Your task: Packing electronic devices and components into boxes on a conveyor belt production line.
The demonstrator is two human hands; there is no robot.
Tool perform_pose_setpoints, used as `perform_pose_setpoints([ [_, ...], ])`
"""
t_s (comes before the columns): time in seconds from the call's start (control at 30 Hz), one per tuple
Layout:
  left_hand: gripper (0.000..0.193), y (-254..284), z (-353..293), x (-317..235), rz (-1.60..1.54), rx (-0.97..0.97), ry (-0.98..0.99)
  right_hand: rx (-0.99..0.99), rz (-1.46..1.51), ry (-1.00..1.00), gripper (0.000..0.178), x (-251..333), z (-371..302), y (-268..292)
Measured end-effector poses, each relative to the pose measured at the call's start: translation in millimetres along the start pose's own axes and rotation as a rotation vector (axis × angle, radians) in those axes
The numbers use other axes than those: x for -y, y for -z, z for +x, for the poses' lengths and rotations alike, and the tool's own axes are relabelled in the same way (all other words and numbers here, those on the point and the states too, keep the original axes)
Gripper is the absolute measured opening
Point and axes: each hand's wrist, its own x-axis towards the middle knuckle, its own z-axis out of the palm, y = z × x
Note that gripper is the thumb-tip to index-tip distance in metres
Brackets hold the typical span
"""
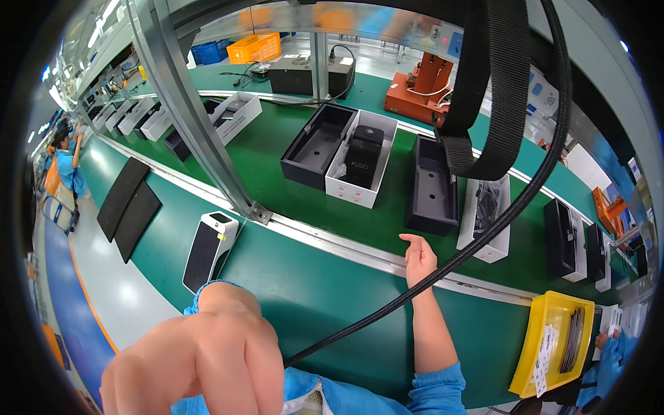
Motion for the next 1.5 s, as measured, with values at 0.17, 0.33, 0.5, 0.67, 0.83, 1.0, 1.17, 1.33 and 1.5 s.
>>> perform_pose_setpoints([
  [0.17,0.022,2.5,-2.4,-1.0,0.027,-0.008,-0.004,0.009,0.056,0.000,0.041,-5.7,2.9,-1.4],
  [0.33,0.022,6.3,-10.1,-8.4,0.154,-0.143,-0.024,0.010,0.049,0.011,0.039,-7.0,2.2,3.2],
  [0.5,0.024,20.1,-81.7,18.7,0.356,-0.803,0.054,0.007,0.042,-0.001,0.039,-8.9,0.4,10.2],
  [0.67,0.014,17.3,-185.8,84.7,0.437,-1.049,0.770,-0.021,0.070,0.005,0.042,-12.3,-1.9,19.3],
  [0.83,0.021,26.6,-226.3,127.4,0.605,-0.661,1.068,-0.111,0.076,0.060,0.043,-6.6,-3.5,19.2],
  [1.0,0.022,38.0,-239.0,136.4,0.613,-0.435,1.230,-0.140,0.110,0.096,0.045,-10.2,-5.3,24.4],
  [1.17,0.020,31.6,-233.6,139.4,0.624,-0.342,1.254,-0.149,0.103,0.110,0.044,-13.8,-4.8,29.7],
  [1.33,0.016,24.5,-231.1,145.4,0.688,-0.228,1.288,-0.202,0.072,0.122,0.045,-25.2,-1.3,37.6],
  [1.5,0.014,20.5,-234.2,153.2,0.627,-0.268,1.269,-0.236,0.096,0.145,0.045,-38.7,-0.8,45.0],
])
